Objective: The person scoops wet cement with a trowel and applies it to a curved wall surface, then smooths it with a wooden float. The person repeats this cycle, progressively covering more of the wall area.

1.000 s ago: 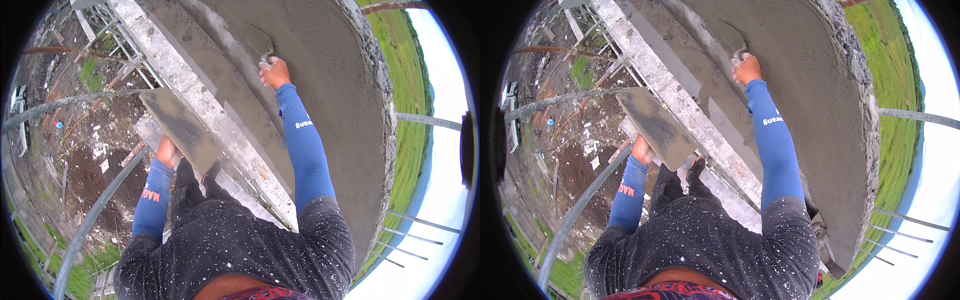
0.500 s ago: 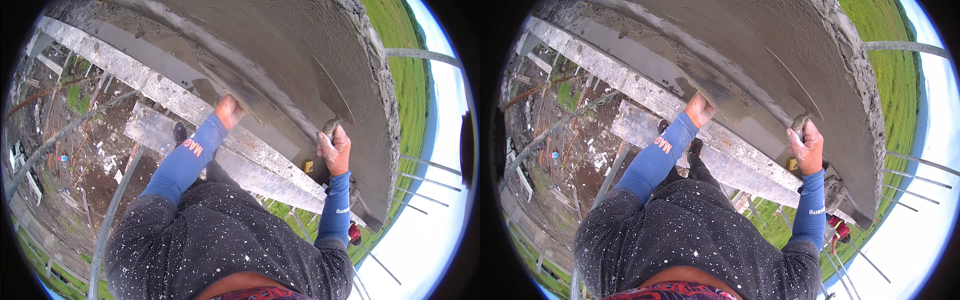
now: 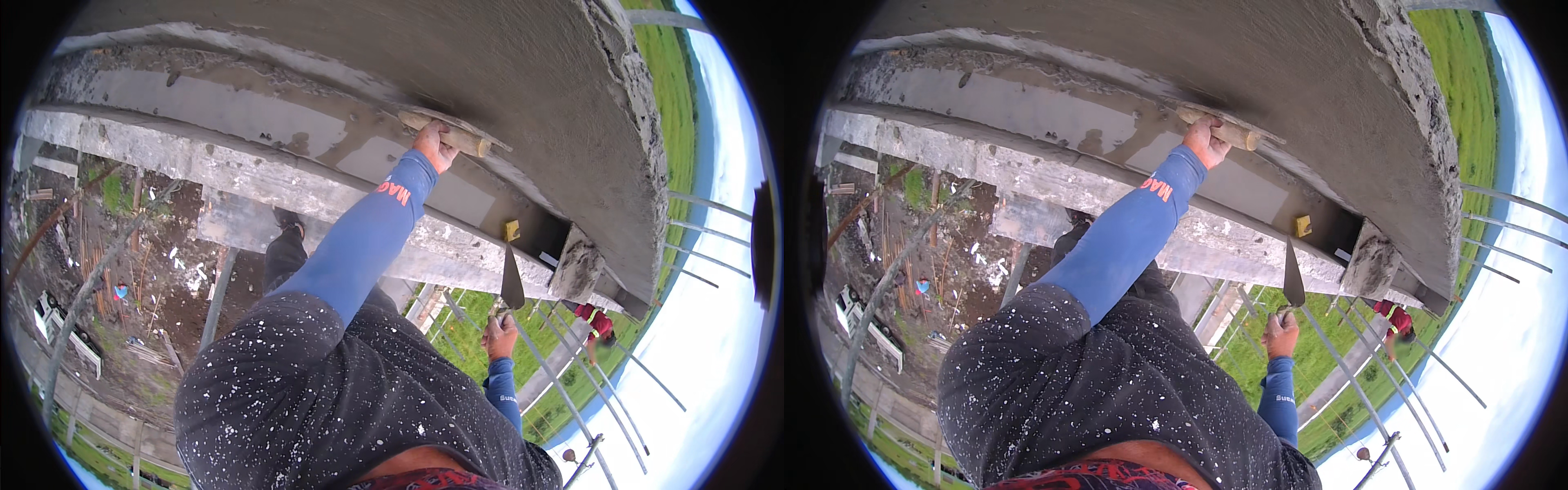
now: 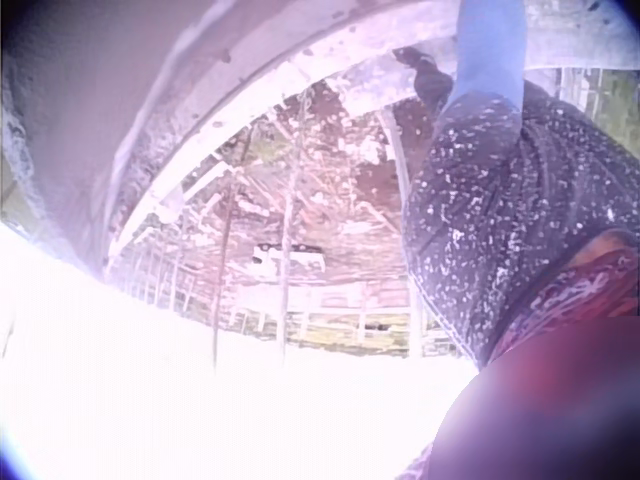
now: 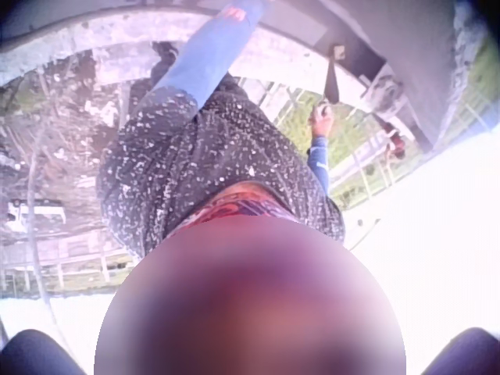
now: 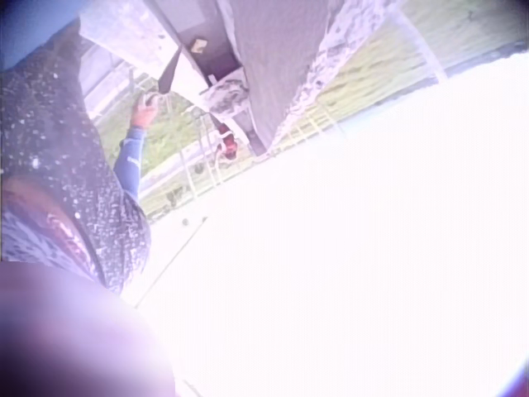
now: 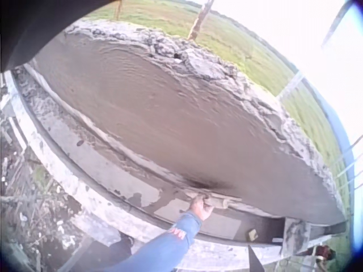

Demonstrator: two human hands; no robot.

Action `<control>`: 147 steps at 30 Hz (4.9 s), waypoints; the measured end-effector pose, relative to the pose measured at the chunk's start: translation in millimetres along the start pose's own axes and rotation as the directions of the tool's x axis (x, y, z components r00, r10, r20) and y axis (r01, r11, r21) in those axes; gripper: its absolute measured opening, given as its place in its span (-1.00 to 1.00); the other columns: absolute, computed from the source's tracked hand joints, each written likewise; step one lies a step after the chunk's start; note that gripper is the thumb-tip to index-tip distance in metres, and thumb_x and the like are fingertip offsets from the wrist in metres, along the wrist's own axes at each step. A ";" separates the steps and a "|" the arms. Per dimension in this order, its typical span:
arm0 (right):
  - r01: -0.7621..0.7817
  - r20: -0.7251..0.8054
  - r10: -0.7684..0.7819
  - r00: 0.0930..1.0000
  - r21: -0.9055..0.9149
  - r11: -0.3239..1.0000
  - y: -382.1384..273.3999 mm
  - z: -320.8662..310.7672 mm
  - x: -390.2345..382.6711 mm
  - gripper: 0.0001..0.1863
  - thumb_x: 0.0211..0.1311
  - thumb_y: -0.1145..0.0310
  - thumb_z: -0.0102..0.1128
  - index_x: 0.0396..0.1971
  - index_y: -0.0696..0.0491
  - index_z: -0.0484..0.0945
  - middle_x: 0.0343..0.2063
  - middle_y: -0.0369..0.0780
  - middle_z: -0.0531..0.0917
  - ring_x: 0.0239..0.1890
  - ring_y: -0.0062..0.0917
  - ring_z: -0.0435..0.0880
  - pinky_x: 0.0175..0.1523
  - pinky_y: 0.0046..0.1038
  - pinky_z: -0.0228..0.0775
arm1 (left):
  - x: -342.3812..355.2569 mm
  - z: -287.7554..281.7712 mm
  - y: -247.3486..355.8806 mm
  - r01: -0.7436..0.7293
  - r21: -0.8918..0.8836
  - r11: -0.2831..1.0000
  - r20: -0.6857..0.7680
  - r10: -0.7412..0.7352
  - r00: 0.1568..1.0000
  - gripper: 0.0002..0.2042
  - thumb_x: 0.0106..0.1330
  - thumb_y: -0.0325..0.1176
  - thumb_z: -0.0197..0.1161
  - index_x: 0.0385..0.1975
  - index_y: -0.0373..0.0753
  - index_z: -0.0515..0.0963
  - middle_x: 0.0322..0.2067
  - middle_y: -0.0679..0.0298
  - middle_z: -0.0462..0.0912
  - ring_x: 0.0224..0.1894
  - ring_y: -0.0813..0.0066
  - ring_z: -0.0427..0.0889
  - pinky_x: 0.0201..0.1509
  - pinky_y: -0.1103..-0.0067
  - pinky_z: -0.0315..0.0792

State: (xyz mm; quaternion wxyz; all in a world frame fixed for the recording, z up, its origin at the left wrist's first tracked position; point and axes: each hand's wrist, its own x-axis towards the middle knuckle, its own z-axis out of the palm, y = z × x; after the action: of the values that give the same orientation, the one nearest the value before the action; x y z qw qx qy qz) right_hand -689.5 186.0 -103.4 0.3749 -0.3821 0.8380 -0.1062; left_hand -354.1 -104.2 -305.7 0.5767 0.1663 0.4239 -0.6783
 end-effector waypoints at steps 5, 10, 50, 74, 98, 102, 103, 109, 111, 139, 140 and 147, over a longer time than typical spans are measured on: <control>-0.081 0.017 0.082 0.997 -0.046 0.996 11.5 15.4 2.5 -0.81 0.35 0.38 0.23 -0.42 0.04 0.41 -0.71 -0.27 0.53 -0.79 -0.59 0.48 -0.70 -0.51 0.31 | -11.4 29.7 -19.4 -0.021 0.023 0.999 0.068 0.020 0.997 -0.78 0.43 -0.48 0.11 0.03 -0.30 0.43 0.06 0.09 0.59 0.17 0.17 0.62 0.36 0.17 0.56; -0.107 0.085 0.115 0.990 -0.090 0.990 -6.8 35.9 11.1 -0.85 0.36 0.39 0.21 -0.38 0.01 0.42 -0.68 -0.29 0.52 -0.78 -0.57 0.48 -0.72 -0.45 0.31 | -29.3 39.4 -17.4 -0.009 -0.024 1.000 0.156 0.013 0.988 -0.76 0.39 -0.48 0.15 0.02 -0.33 0.42 0.06 0.07 0.54 0.16 0.16 0.61 0.34 0.14 0.57; 0.145 0.472 -0.006 0.882 -0.259 0.955 -65.7 80.1 94.3 -0.85 0.33 0.31 0.27 -0.27 0.04 0.51 -0.67 -0.29 0.55 -0.72 -0.58 0.53 -0.64 -0.46 0.40 | -226.3 -17.4 370.5 -0.645 0.127 0.754 0.500 0.512 0.698 -0.62 0.52 -0.15 0.22 0.20 -0.22 0.55 0.17 0.14 0.67 0.21 0.15 0.65 0.33 0.22 0.59; -0.194 0.331 0.204 0.921 -0.062 0.979 9.4 68.1 15.4 -0.90 0.31 0.42 0.20 -0.39 0.03 0.47 -0.71 -0.29 0.51 -0.79 -0.55 0.45 -0.70 -0.42 0.33 | -88.8 71.6 155.1 -0.117 0.223 0.968 0.224 0.066 0.972 -0.55 0.67 -0.10 -0.12 0.22 -0.34 0.49 0.09 -0.06 0.65 0.09 -0.17 0.71 -0.24 0.57 0.80; -0.174 0.315 0.235 0.920 -0.209 0.962 2.1 53.9 29.6 -0.89 0.30 0.39 0.24 -0.21 -0.02 0.54 -0.69 -0.30 0.49 -0.76 -0.55 0.44 -0.69 -0.40 0.28 | -354.1 92.4 526.2 -0.937 0.264 0.230 0.371 0.872 0.319 -0.66 0.63 -0.21 0.10 0.19 -0.31 0.53 0.19 0.06 0.65 0.21 0.09 0.66 0.34 0.12 0.60; -0.134 0.340 0.195 0.920 -0.194 0.972 12.8 51.5 37.2 -0.83 0.28 0.38 0.27 -0.15 -0.02 0.57 -0.69 -0.30 0.49 -0.75 -0.56 0.46 -0.69 -0.41 0.26 | -242.9 21.3 370.2 -0.733 0.249 0.632 0.346 0.649 0.677 -0.63 0.62 -0.17 0.10 0.20 -0.31 0.51 0.20 0.09 0.64 0.19 0.12 0.67 0.30 0.19 0.64; -0.120 0.349 0.182 0.919 -0.191 0.974 15.0 50.8 38.4 -0.83 0.27 0.38 0.27 -0.15 -0.02 0.57 -0.69 -0.30 0.49 -0.75 -0.56 0.46 -0.69 -0.41 0.25 | -213.1 8.5 324.5 -0.612 0.222 0.759 0.267 0.556 0.787 -0.63 0.63 -0.14 0.08 0.19 -0.31 0.51 0.17 0.09 0.66 0.17 0.13 0.69 0.27 0.20 0.67; -0.080 0.369 0.137 0.919 -0.167 0.983 22.4 49.5 36.2 -0.83 0.23 0.37 0.28 -0.19 0.01 0.57 -0.66 -0.29 0.55 -0.75 -0.58 0.50 -0.68 -0.45 0.29 | -80.8 -10.6 64.0 -0.093 0.237 0.967 0.150 0.058 0.987 -0.76 0.66 -0.27 -0.04 0.06 -0.21 0.53 0.01 0.25 0.74 0.05 0.34 0.75 0.11 0.42 0.74; -0.047 0.372 0.120 0.921 -0.202 0.978 24.7 49.6 33.1 -0.85 0.23 0.38 0.28 -0.23 0.02 0.56 -0.65 -0.29 0.56 -0.75 -0.58 0.50 -0.68 -0.44 0.29 | -55.2 1.7 9.7 -0.015 0.262 0.965 0.136 -0.022 0.990 -0.71 0.67 -0.23 -0.07 0.12 -0.27 0.50 0.06 0.17 0.71 0.09 0.24 0.74 0.14 0.31 0.74; -0.120 0.343 0.232 0.910 -0.318 0.941 12.2 50.1 18.9 -0.91 0.28 0.44 0.27 -0.29 0.06 0.54 -0.66 -0.22 0.56 -0.75 -0.45 0.51 -0.67 -0.31 0.36 | -438.0 267.5 535.2 -0.938 0.141 0.317 0.539 0.770 0.341 -0.78 0.60 -0.30 0.00 0.02 -0.21 0.55 -0.18 0.17 0.73 -0.13 0.19 0.77 -0.05 0.24 0.76; -0.120 0.353 0.231 0.907 -0.308 0.944 14.1 49.1 22.7 -0.91 0.28 0.43 0.28 -0.29 0.07 0.54 -0.66 -0.22 0.56 -0.76 -0.44 0.51 -0.67 -0.31 0.37 | -457.9 275.2 551.2 -0.965 0.123 0.230 0.561 0.787 0.259 -0.79 0.57 -0.35 0.01 0.03 -0.25 0.52 -0.16 0.15 0.72 -0.10 0.17 0.76 -0.01 0.23 0.75; -0.086 0.405 0.196 0.893 -0.274 0.958 9.6 36.6 38.0 -0.90 0.25 0.43 0.30 -0.33 0.08 0.55 -0.68 -0.23 0.54 -0.74 -0.46 0.52 -0.67 -0.32 0.38 | -553.1 242.6 567.2 -0.995 0.077 -0.067 0.538 0.843 -0.015 -0.67 0.61 -0.27 0.06 0.25 -0.27 0.45 0.20 0.05 0.59 0.19 0.06 0.65 0.24 0.07 0.64</control>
State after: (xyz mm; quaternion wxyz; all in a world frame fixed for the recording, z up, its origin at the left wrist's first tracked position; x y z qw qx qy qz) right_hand -685.1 169.2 -154.1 0.5055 -0.3777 0.7673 0.1139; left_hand 388.1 78.4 14.2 0.8839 0.4252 -0.0857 -0.1750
